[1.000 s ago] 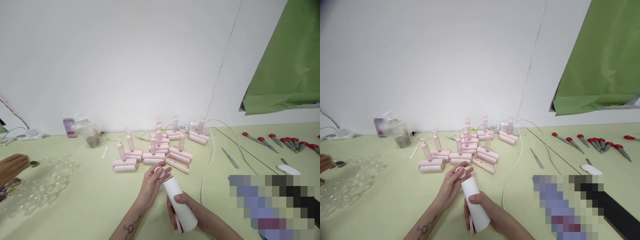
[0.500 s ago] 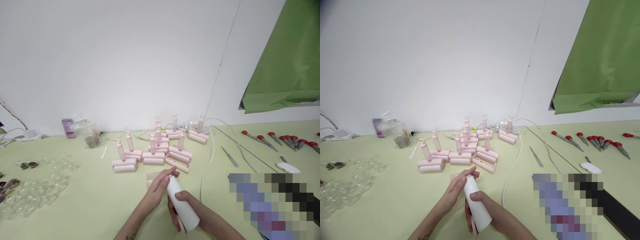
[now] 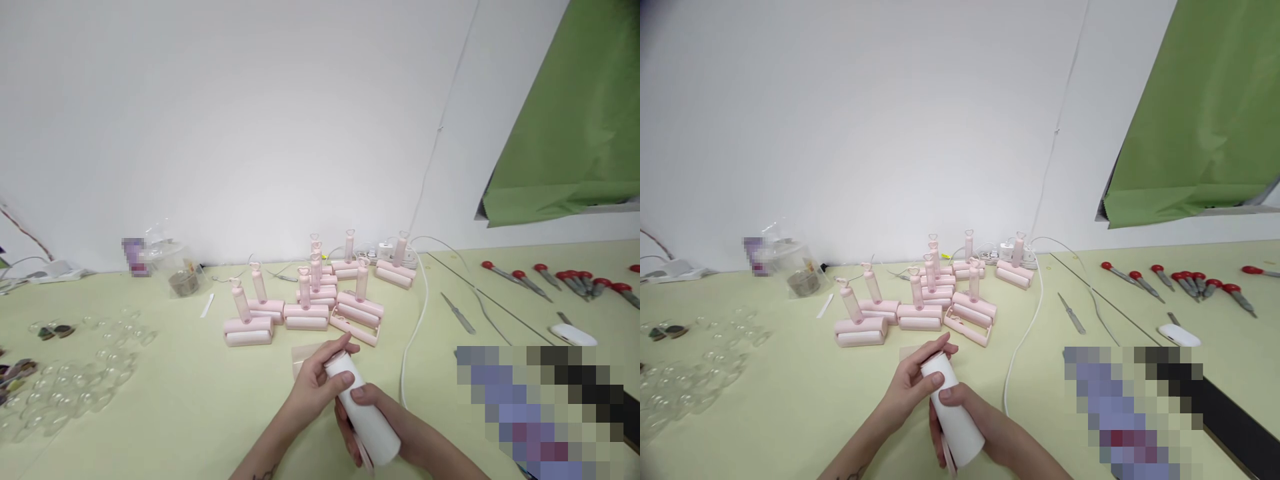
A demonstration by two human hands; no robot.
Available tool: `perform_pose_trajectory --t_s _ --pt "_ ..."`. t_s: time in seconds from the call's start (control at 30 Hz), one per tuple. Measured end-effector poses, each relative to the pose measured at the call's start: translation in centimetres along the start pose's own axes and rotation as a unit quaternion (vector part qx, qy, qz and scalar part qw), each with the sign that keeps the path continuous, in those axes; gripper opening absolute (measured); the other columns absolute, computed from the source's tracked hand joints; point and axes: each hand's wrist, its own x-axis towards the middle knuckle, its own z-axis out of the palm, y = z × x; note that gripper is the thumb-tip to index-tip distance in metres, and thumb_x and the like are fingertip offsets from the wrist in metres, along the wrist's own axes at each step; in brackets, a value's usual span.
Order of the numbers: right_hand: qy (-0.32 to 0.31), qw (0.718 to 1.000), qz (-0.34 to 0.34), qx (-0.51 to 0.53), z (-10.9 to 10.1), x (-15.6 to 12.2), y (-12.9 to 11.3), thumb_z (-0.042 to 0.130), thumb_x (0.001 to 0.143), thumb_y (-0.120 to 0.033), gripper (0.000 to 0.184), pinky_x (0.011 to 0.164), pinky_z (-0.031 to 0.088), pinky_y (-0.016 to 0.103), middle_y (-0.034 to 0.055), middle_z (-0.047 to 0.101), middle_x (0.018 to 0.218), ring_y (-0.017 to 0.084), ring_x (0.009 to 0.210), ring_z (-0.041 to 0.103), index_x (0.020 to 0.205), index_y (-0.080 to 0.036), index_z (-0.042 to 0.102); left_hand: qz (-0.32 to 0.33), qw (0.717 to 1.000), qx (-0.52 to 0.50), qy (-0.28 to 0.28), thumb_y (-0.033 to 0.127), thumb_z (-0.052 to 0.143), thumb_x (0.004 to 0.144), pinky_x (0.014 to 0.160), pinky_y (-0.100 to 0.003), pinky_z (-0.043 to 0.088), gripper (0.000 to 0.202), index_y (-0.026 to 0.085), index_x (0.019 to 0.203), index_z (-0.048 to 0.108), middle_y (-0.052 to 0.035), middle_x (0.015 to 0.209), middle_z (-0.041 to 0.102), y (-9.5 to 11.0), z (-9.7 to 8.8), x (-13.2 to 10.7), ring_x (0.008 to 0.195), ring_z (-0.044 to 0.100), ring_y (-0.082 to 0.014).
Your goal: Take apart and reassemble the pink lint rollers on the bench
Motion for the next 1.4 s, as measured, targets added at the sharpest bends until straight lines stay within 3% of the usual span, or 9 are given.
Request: perform_pose_trajectory --t_s 0.2,0.33,0.4,0.47,0.53,0.6,0.83,1.13,1.4 --pt "0.023 1.0 0.017 -0.002 0.2 -0.1 0.2 0.047 0.064 -0.048 0.036 0.038 0.04 0.022 0.0023 0.056 0.047 0.013 0.039 0.053 0.066 -0.013 0.055 0.016 0.998 0.052 -0.042 0.035 0.052 0.08 0.096 -0.036 0.035 0.041 0.023 0.119 0.05 -0.0084 0.118 0.054 0.2 0.1 -0.3 0.112 0.046 -0.0234" --pt "0.024 1.0 0.006 -0.01 0.9 -0.3 -0.6 0.048 0.068 -0.049 0.038 0.039 0.039 0.022 0.0038 0.058 0.049 0.013 0.04 0.053 0.065 -0.012 0.056 0.042 0.996 0.074 -0.036 0.038 0.048 0.082 0.083 -0.033 0.043 0.039 0.021 0.116 0.052 -0.0089 0.105 0.057 0.4 0.2 -0.5 0.098 0.053 -0.0225" --pt "0.012 0.999 -0.035 0.006 1.1 -0.5 -1.6 0.041 0.075 -0.051 0.045 0.048 0.044 0.026 0.0072 0.061 0.056 0.016 0.048 0.057 0.07 -0.01 0.059 0.076 0.992 0.09 0.045 0.039 0.045 0.083 0.078 -0.03 0.045 0.036 0.02 0.114 0.053 -0.0079 0.099 0.058 0.4 -0.1 -0.4 0.091 0.055 -0.0205" --pt "0.03 0.993 -0.106 0.045 1.1 -0.6 -2.9 0.041 0.079 -0.046 0.041 0.065 0.047 0.032 0.0096 0.065 0.071 0.02 0.068 0.061 0.081 -0.011 0.062 0.114 0.971 0.11 0.178 0.038 0.043 0.084 0.076 -0.029 0.045 0.033 0.021 0.112 0.05 -0.007 0.098 0.057 0.2 -0.6 -0.3 0.09 0.054 -0.0194" --pt "0.101 0.975 -0.185 0.073 0.6 -0.6 -3.9 0.053 0.076 -0.035 0.028 0.083 0.043 0.033 0.0076 0.065 0.088 0.02 0.089 0.058 0.093 -0.014 0.061 0.167 0.932 0.146 0.287 0.036 0.044 0.084 0.081 -0.03 0.042 0.028 0.022 0.108 0.049 -0.0062 0.099 0.055 -0.4 -1.2 -0.1 0.096 0.051 -0.0197" --pt "0.181 0.955 -0.223 0.072 0.0 -0.5 -4.4 0.065 0.069 -0.024 0.03 0.092 0.038 0.028 0.0051 0.065 0.096 0.018 0.099 0.054 0.099 -0.016 0.061 0.225 0.898 0.192 0.325 0.032 0.047 0.084 0.089 -0.033 0.038 0.022 0.023 0.103 0.049 -0.0055 0.101 0.053 -1.1 -1.6 0.2 0.103 0.047 -0.0199" --pt "0.292 0.918 -0.26 0.065 -1.4 0.3 -3.4 0.073 0.062 -0.024 0.03 0.078 0.046 0.027 0.0039 0.068 0.087 0.018 0.086 0.06 0.091 -0.017 0.065 0.316 0.878 0.274 0.233 0.019 0.045 0.083 0.077 -0.032 0.047 0.02 0.023 0.103 0.044 -0.0066 0.099 0.046 -2.5 -0.7 0.2 0.094 0.052 -0.0184" --pt "0.219 0.935 -0.278 0.035 0.3 0.0 -3.2 0.062 0.074 -0.03 0.029 0.094 0.037 0.028 0.0032 0.061 0.11 0.02 0.112 0.046 0.102 -0.022 0.064 0.367 0.829 0.363 0.217 0.013 0.047 0.081 0.076 -0.038 0.051 0.029 0.023 0.108 0.04 -0.0085 0.102 0.043 -3.2 -0.9 -0.2 0.096 0.052 -0.0198" --pt "0.203 0.934 -0.292 0.025 0.9 0.1 -2.8 0.054 0.081 -0.035 0.032 0.097 0.035 0.036 0.0054 0.059 0.114 0.023 0.11 0.048 0.109 -0.02 0.061 0.432 0.773 0.412 0.215 0.007 0.048 0.08 0.08 -0.036 0.051 0.033 0.02 0.11 0.04 -0.0089 0.104 0.042 -3.0 -1.2 -0.1 0.102 0.05 -0.0186"
